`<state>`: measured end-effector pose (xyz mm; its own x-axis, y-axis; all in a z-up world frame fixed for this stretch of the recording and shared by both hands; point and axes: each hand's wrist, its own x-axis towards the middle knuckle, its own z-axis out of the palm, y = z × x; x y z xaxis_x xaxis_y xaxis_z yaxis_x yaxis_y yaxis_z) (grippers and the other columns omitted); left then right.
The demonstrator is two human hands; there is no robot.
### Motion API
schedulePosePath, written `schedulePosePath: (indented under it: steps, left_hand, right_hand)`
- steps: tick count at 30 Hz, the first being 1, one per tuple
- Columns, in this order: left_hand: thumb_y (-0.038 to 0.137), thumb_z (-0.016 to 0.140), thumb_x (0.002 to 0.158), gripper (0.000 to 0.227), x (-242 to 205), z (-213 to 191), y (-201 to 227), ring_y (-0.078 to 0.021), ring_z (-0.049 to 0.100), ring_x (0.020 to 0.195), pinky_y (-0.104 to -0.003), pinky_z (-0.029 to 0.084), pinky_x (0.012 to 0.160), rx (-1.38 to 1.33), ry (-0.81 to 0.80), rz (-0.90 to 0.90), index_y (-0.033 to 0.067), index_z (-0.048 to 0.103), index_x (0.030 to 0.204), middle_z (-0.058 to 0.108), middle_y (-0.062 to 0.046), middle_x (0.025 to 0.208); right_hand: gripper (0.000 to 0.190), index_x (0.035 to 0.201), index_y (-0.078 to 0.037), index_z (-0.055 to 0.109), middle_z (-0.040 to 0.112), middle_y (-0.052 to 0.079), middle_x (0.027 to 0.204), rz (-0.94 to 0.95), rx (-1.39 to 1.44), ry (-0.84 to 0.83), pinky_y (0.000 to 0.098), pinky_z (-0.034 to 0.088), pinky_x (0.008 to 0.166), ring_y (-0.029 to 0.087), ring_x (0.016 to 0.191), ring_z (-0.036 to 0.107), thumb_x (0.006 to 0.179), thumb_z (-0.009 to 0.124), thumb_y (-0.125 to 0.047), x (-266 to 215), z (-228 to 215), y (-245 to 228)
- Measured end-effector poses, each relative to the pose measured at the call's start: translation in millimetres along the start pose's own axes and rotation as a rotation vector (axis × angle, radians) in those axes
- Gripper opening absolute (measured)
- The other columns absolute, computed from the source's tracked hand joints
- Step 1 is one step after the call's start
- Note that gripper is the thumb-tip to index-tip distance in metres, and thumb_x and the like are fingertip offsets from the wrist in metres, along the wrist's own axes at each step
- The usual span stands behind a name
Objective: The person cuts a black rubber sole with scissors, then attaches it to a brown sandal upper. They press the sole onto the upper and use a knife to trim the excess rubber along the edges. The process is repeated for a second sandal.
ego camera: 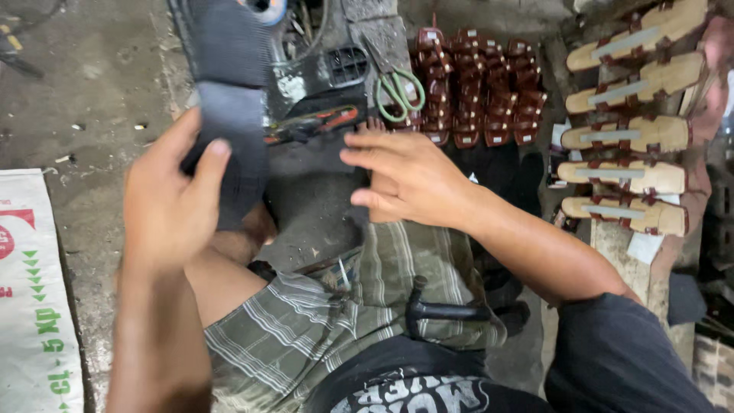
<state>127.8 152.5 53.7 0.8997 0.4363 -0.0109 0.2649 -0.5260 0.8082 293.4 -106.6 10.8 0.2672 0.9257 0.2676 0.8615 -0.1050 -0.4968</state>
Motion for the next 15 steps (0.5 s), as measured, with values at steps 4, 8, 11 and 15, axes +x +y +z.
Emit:
schedulePosePath:
  steps: [4, 8, 11, 15]
  left_hand:
    - [0.025, 0.069, 0.092, 0.041, 47, -8, -1, -0.0381, 0.069, 0.094, -0.043, 0.052, 0.081, 0.371, -0.315, 0.050, 0.0151, 0.070, 0.132, 0.073, -0.021, 0.110]
    - [0.023, 0.071, 0.088, 0.041, 77, -11, -17, -0.0386, 0.070, 0.094, -0.044, 0.054, 0.082, 0.353, -0.479, 0.172, 0.0169, 0.072, 0.129, 0.075, -0.020, 0.108]
    - [0.022, 0.071, 0.089, 0.044, 98, -8, -42, -0.0303, 0.075, 0.102, -0.040, 0.054, 0.090, 0.110, -0.481, 0.058, 0.0151, 0.067, 0.133, 0.074, -0.016, 0.117]
    - [0.007, 0.085, 0.086, 0.056, 115, 2, -78, -0.0419, 0.059, 0.122, -0.047, 0.046, 0.101, 0.225, 0.149, 0.561, 0.0011, 0.062, 0.136, 0.062, -0.022, 0.133]
  right_hand:
    - [0.062, 0.133, -0.013, 0.063, 0.048, 0.016, 0.155, -0.144, -0.213, 0.094, 0.0509, 0.040, 0.120, 0.039, 0.145, 0.046, 0.077, 0.088, -0.025, 49, -21, 6]
    - [0.068, 0.138, -0.007, 0.058, 0.054, 0.012, 0.151, -0.193, -0.150, -0.171, 0.0474, 0.044, 0.115, 0.036, 0.143, 0.049, 0.079, 0.088, -0.022, 97, -7, 30]
    - [0.079, 0.144, -0.007, 0.054, 0.053, 0.015, 0.151, -0.104, -0.155, -0.174, 0.0461, 0.048, 0.099, 0.037, 0.140, 0.048, 0.074, 0.088, -0.020, 112, 11, 51]
    - [0.075, 0.144, -0.005, 0.057, 0.059, 0.018, 0.145, -0.074, -0.182, 0.007, 0.0474, 0.047, 0.112, 0.040, 0.136, 0.054, 0.079, 0.091, -0.020, 130, 30, 105]
